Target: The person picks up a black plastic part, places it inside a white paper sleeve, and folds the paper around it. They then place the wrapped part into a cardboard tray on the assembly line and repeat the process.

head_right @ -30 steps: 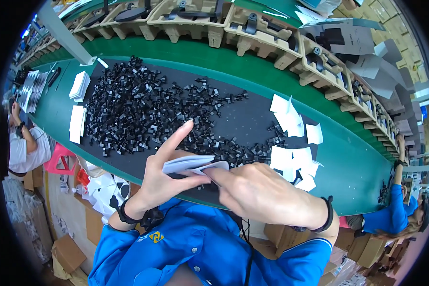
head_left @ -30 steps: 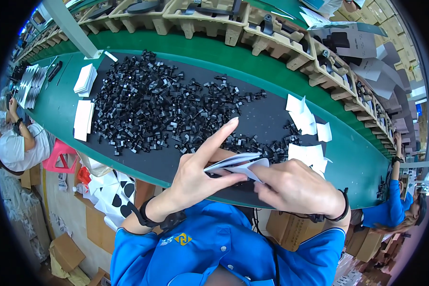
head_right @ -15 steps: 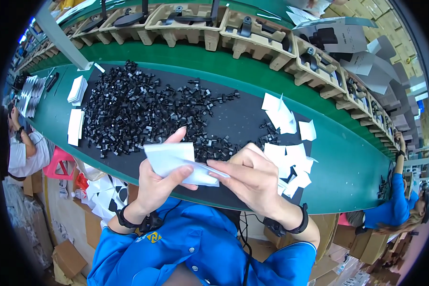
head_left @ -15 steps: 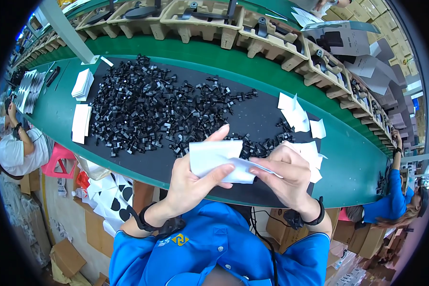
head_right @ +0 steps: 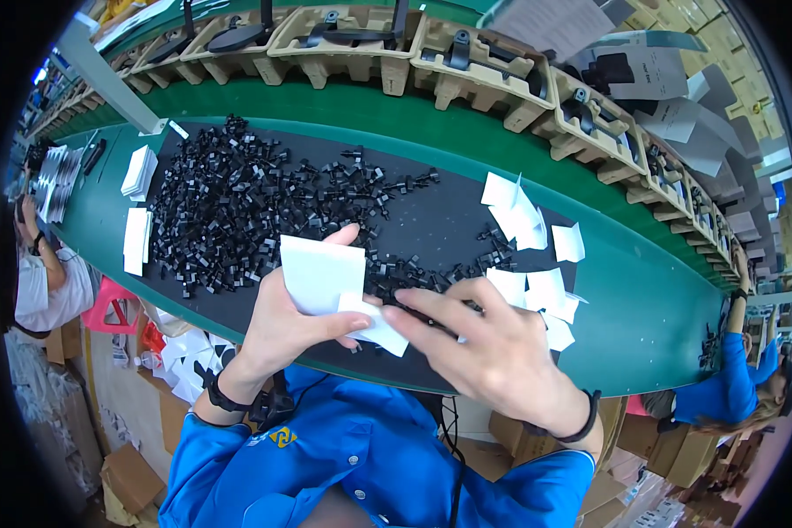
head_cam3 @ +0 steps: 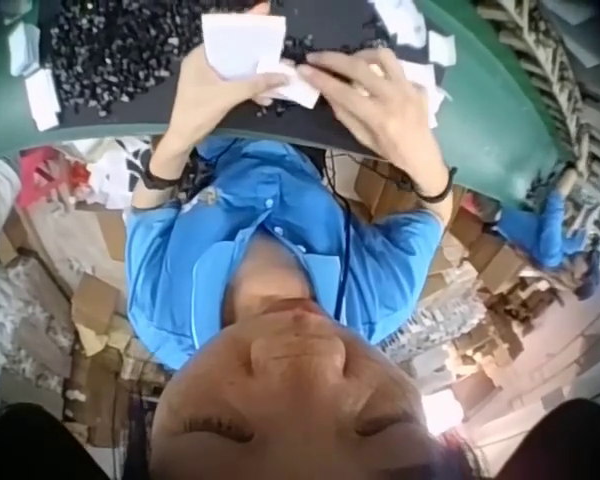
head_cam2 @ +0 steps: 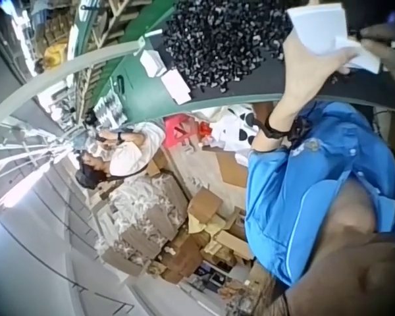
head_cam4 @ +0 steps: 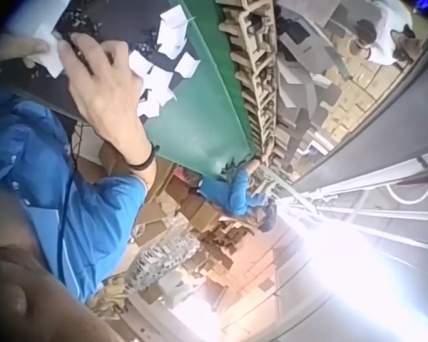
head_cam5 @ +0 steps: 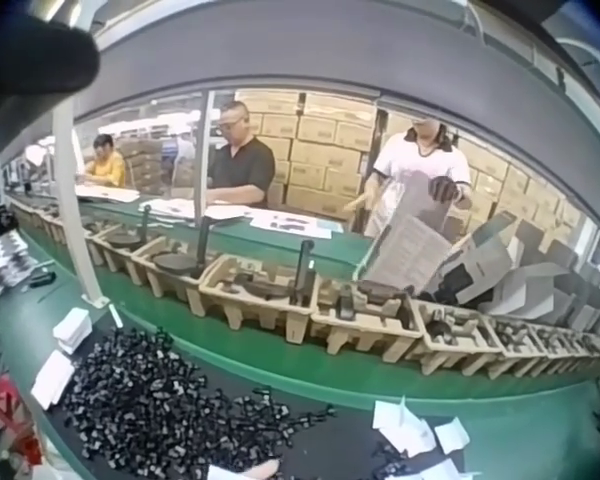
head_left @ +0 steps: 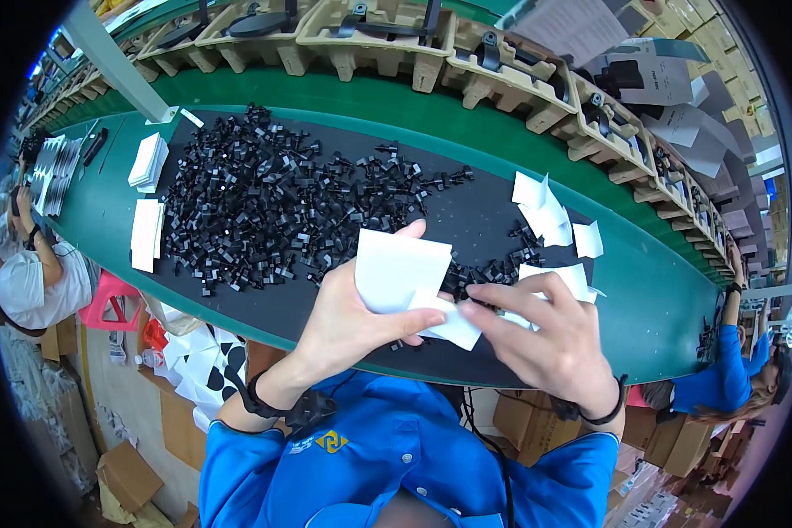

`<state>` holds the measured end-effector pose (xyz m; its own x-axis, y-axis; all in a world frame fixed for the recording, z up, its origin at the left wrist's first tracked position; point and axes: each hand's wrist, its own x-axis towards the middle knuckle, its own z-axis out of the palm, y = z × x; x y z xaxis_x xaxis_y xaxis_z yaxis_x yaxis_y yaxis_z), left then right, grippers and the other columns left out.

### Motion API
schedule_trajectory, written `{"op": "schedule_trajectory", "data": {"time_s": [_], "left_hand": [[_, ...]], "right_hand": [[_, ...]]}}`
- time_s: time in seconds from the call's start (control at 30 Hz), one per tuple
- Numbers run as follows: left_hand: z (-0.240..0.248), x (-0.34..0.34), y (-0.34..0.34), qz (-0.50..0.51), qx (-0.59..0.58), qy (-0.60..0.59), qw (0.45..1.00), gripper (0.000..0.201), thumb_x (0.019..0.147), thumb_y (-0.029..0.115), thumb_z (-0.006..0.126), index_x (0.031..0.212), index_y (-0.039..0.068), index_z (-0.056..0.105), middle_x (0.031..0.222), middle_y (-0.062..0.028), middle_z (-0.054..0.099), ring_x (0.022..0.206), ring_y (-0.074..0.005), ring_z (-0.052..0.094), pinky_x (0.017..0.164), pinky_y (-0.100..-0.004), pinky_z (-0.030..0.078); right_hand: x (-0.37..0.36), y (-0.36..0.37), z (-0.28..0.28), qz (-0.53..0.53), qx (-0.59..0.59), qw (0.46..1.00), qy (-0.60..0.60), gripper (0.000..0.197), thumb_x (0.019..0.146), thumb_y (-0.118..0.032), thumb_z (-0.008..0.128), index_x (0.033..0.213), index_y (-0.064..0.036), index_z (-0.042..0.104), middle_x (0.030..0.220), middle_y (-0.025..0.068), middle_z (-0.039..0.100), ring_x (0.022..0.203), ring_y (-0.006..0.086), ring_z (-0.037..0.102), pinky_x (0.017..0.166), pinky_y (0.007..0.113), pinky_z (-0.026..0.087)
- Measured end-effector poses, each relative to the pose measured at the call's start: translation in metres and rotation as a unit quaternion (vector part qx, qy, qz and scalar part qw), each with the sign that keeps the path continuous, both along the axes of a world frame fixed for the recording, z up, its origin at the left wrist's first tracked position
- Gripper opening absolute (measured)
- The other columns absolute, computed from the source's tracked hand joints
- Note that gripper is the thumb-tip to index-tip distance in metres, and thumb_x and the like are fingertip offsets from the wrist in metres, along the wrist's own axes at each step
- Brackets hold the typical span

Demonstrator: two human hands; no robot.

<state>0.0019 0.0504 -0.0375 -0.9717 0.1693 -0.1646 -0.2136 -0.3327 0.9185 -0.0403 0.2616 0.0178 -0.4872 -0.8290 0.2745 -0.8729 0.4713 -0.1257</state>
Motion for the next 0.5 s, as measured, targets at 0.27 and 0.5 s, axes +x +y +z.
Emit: {"op": "schedule_trajectory", "data": {"time_s": [0.27,0.5], "left_hand": [[-0.002,0.021,0.015,0.007,-0.142,0.142,0.98,0.074,0.074,0.003,0.073,0.137,0.001,0.035,0.099,-0.0137,0.066,0.085,-0.0133,0.065,0.069,-0.025,0.054],[-0.018,0.016,0.006,0.023,-0.262,0.26,0.929,0.069,0.074,0.006,0.074,0.134,0.0,0.041,0.097,-0.0164,0.068,0.073,-0.0172,0.068,0.069,-0.0248,0.053]], "right_hand": [[-0.014,0.014,-0.022,0.058,-0.125,0.945,-0.298,0.018,0.073,-0.011,0.073,0.09,-0.0047,0.07,0.083,0.0047,0.064,0.072,0.0186,0.056,0.056,0.029,0.045],[-0.014,-0.003,-0.016,0.084,-0.121,0.954,-0.26,0.007,0.071,-0.008,0.074,0.073,-0.0043,0.067,0.069,0.0047,0.059,0.066,0.0195,0.054,0.057,0.031,0.043]]}}
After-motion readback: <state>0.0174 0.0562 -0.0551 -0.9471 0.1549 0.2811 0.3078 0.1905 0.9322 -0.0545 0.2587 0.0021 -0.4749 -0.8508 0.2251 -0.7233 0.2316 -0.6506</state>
